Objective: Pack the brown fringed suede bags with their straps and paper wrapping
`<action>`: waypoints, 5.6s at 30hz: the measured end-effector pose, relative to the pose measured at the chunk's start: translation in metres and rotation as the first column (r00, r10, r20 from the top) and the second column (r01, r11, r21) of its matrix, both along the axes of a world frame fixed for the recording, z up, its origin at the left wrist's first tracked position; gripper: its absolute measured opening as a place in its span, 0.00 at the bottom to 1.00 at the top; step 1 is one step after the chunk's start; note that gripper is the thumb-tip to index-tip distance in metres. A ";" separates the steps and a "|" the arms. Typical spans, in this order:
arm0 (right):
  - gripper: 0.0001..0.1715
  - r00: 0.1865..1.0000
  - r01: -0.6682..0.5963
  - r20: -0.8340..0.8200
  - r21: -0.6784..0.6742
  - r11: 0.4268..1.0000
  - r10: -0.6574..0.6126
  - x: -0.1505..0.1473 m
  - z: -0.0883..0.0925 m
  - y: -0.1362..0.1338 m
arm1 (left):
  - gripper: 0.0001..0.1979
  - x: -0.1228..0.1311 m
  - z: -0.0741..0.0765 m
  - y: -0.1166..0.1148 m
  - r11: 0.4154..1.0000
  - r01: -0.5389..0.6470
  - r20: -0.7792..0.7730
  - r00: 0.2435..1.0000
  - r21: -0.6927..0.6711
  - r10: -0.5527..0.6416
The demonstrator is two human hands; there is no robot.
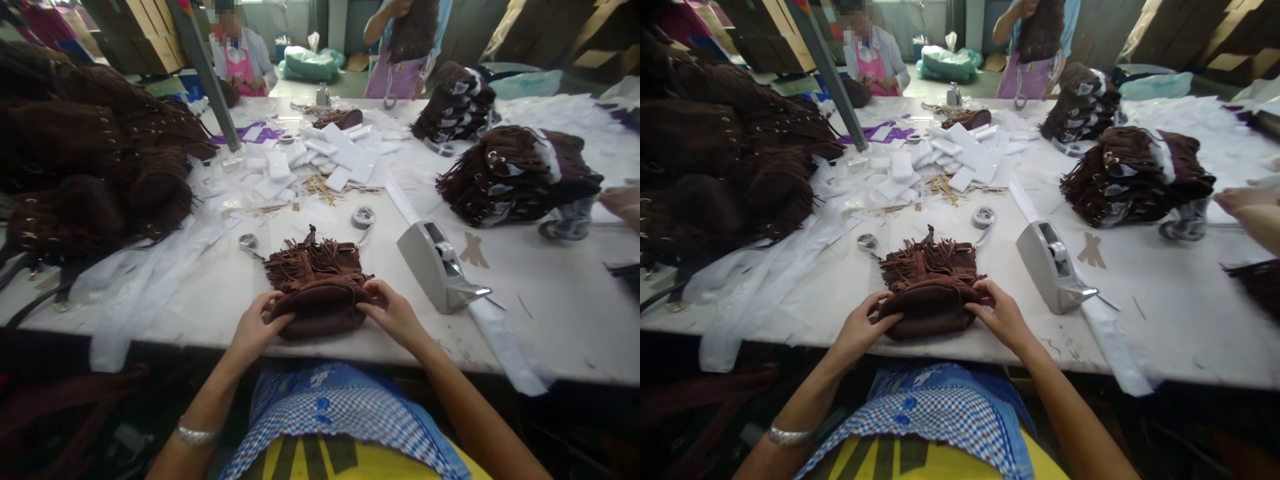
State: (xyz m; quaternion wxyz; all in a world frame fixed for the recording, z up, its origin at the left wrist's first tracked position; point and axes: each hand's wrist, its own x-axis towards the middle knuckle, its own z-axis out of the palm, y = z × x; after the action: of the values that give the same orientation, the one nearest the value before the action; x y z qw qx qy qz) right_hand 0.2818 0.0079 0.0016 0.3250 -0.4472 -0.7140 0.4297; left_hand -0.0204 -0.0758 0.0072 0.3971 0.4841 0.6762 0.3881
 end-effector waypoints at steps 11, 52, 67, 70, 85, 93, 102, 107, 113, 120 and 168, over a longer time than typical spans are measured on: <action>0.12 0.996 0.082 -0.031 -0.111 0.990 -0.086 -0.021 -0.008 0.009 | 0.15 0.011 -0.021 0.010 0.976 -0.109 -0.086 0.988 0.188 0.127; 0.37 0.777 -0.540 0.570 0.384 0.749 0.268 -0.052 -0.027 -0.043 | 0.19 0.030 -0.030 -0.030 0.764 0.599 -0.642 0.688 0.239 -0.339; 0.25 0.774 -0.494 0.597 0.364 0.790 0.210 -0.070 -0.014 -0.022 | 0.29 -0.014 -0.025 0.008 0.995 -0.104 0.172 0.980 0.000 0.102; 0.23 0.804 -0.468 0.566 0.412 0.782 0.184 -0.078 -0.020 -0.012 | 0.26 -0.023 -0.021 0.017 0.996 -0.051 0.108 0.992 -0.075 0.059; 0.22 0.840 -0.458 0.503 0.459 0.761 0.202 -0.077 -0.031 0.000 | 0.26 -0.044 0.000 0.034 0.907 0.230 0.187 0.967 -0.353 -0.173; 0.19 0.843 -0.465 0.486 0.442 0.767 0.231 -0.077 -0.034 0.001 | 0.21 -0.042 -0.007 -0.007 0.994 -0.047 -0.160 0.987 -0.098 0.031; 0.20 0.836 -0.473 0.516 0.505 0.722 0.186 -0.080 -0.033 -0.004 | 0.13 -0.011 -0.021 -0.019 0.950 0.015 -0.439 0.889 0.313 0.130; 0.19 0.853 -0.450 0.491 0.518 0.727 0.178 -0.073 -0.037 -0.012 | 0.10 -0.015 -0.031 -0.012 0.956 0.021 -0.505 0.852 0.293 0.136; 0.18 0.873 -0.460 0.429 0.562 0.687 0.233 -0.066 -0.037 -0.030 | 0.11 0.030 0.005 -0.033 0.883 0.149 -0.728 0.634 0.446 0.261; 0.12 0.918 -0.353 0.362 0.564 0.747 0.161 -0.031 -0.028 -0.029 | 0.18 0.043 -0.031 -0.024 0.810 0.537 -0.808 0.571 0.234 -0.145; 0.13 0.888 -0.389 0.453 0.643 0.659 0.082 -0.036 -0.016 -0.011 | 0.17 0.005 -0.012 -0.006 0.625 0.741 -0.894 0.423 0.246 -0.149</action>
State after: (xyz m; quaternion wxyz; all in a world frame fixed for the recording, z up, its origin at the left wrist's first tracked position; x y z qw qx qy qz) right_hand 0.2462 -0.0028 -0.0144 0.2667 -0.2605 -0.9261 0.0584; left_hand -0.0152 -0.0817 -0.0046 -0.0452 0.8758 0.4421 0.1882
